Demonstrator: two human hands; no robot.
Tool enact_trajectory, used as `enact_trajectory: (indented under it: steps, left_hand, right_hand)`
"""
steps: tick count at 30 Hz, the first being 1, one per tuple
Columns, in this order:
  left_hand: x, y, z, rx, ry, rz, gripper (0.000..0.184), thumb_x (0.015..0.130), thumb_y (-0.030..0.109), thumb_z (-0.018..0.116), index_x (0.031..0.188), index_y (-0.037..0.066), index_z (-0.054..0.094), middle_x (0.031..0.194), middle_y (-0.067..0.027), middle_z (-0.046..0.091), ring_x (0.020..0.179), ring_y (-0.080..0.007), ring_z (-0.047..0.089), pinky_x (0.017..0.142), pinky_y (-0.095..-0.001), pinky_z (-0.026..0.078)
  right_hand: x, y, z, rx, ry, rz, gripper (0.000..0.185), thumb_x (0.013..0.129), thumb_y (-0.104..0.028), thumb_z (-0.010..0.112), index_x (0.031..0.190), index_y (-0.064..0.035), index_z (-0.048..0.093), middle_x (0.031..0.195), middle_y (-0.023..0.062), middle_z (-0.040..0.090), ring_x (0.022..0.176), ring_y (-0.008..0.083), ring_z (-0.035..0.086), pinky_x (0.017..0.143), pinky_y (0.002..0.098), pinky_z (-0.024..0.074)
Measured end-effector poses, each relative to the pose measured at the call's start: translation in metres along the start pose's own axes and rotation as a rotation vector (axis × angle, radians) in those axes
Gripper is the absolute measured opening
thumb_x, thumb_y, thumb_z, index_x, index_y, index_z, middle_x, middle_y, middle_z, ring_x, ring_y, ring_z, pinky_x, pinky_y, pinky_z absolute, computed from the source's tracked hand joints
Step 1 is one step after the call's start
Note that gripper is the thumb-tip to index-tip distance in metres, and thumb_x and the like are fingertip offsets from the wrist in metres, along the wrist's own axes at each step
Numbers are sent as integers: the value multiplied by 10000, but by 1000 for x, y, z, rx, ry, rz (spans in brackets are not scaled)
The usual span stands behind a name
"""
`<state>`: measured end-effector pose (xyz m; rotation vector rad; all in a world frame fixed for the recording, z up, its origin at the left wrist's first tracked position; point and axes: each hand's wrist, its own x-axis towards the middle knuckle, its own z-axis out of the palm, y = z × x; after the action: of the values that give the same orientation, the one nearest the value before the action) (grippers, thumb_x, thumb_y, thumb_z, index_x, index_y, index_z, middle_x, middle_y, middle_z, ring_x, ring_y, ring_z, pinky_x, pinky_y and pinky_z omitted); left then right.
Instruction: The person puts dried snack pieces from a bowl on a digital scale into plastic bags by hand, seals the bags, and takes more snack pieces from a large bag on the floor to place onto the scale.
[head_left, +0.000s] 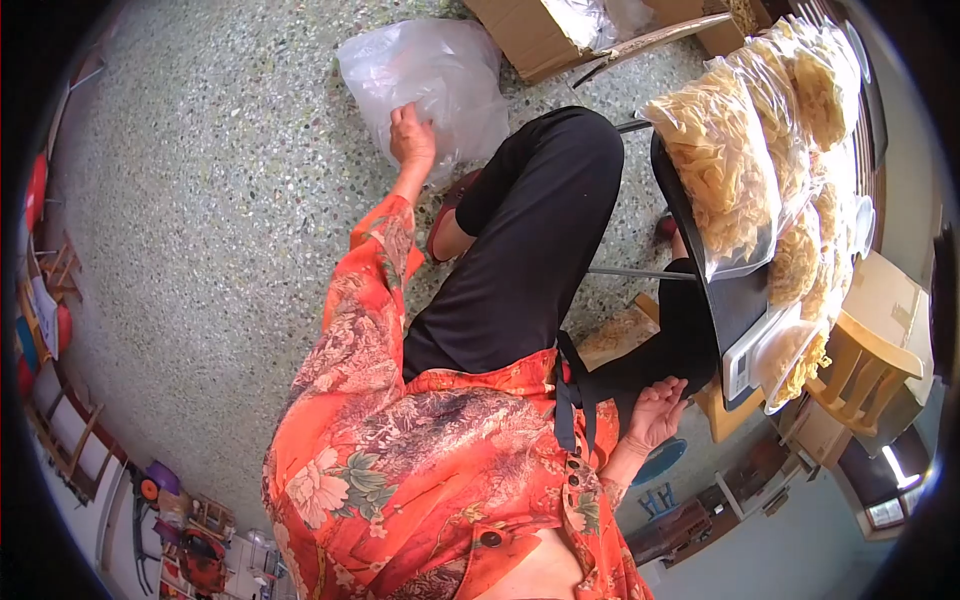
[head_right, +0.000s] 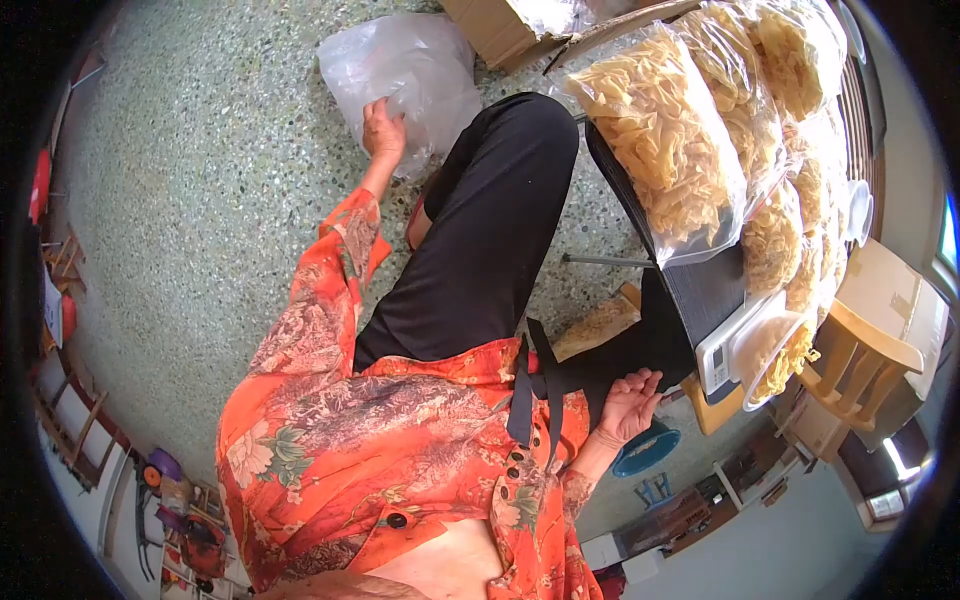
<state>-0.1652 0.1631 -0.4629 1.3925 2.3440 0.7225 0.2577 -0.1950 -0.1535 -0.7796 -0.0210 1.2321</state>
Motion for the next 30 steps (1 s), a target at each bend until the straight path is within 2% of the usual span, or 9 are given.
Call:
enact_trajectory:
  steps: [1,6,9,11,13,19,21,25,30]
  left_hand:
    - [4,-3,-3,31,-80,0,508,809,201,774,1270,132,571,1229,-133,570,1119,-353,617,883,-464,522]
    - [16,-4,2,133,-203,-108,497,800,207,776,1256,145,589,1228,-116,575,1098,-350,626,844,-474,527]
    - [17,-11,11,154,-164,-52,334,807,209,763,1126,165,675,1134,-92,621,1013,-338,655,794,-463,530]
    - [17,-11,3,90,-154,-33,75,830,187,715,901,163,719,985,-84,652,913,-335,673,754,-464,532]
    - [14,-7,-11,71,-139,-5,42,826,189,713,864,175,726,946,-75,659,884,-332,672,737,-462,527]
    - [3,-5,-56,-77,93,416,54,800,151,692,797,112,729,841,-92,713,809,-321,671,714,-438,518]
    - [4,-17,-74,-199,50,470,90,786,127,758,862,79,747,857,-115,736,762,-285,690,721,-393,535]
    - [-20,10,-143,-369,-60,218,146,860,156,794,882,23,737,829,-40,725,744,-130,638,701,-305,526]
    - [-64,72,-225,-707,-85,194,103,875,41,775,876,4,680,888,-35,675,818,-107,617,773,-257,523]
  right_hand:
    - [0,-1,0,-2,-4,-4,402,1040,-250,555,1370,-22,573,1292,115,559,1060,215,550,898,375,458]
    - [-1,-1,0,-10,28,-2,390,1047,-244,541,1366,-23,577,1300,124,571,1071,212,552,908,375,465]
    - [0,0,1,-6,10,7,389,1049,-237,535,1374,-27,573,1306,123,572,1070,210,556,911,374,465]
    - [0,1,0,1,15,8,390,1050,-238,532,1377,-29,571,1310,125,573,1070,211,557,911,372,464]
    - [1,-1,-3,12,20,2,391,1051,-239,529,1379,-31,570,1314,126,574,1070,212,557,911,371,463]
    - [1,0,-22,16,24,-22,412,1031,-238,549,1396,-46,558,1311,114,573,1051,194,540,879,343,434]
    - [2,7,-25,4,8,-42,412,1027,-248,550,1397,-67,558,1308,126,614,1036,195,547,884,369,446]
    - [2,16,-37,8,-1,-52,409,1028,-264,556,1386,-65,559,1268,137,662,1077,227,620,910,394,481]
    - [-3,28,-42,-24,-31,-68,390,1016,-233,580,1355,-40,561,1208,149,673,1038,210,641,854,369,516]
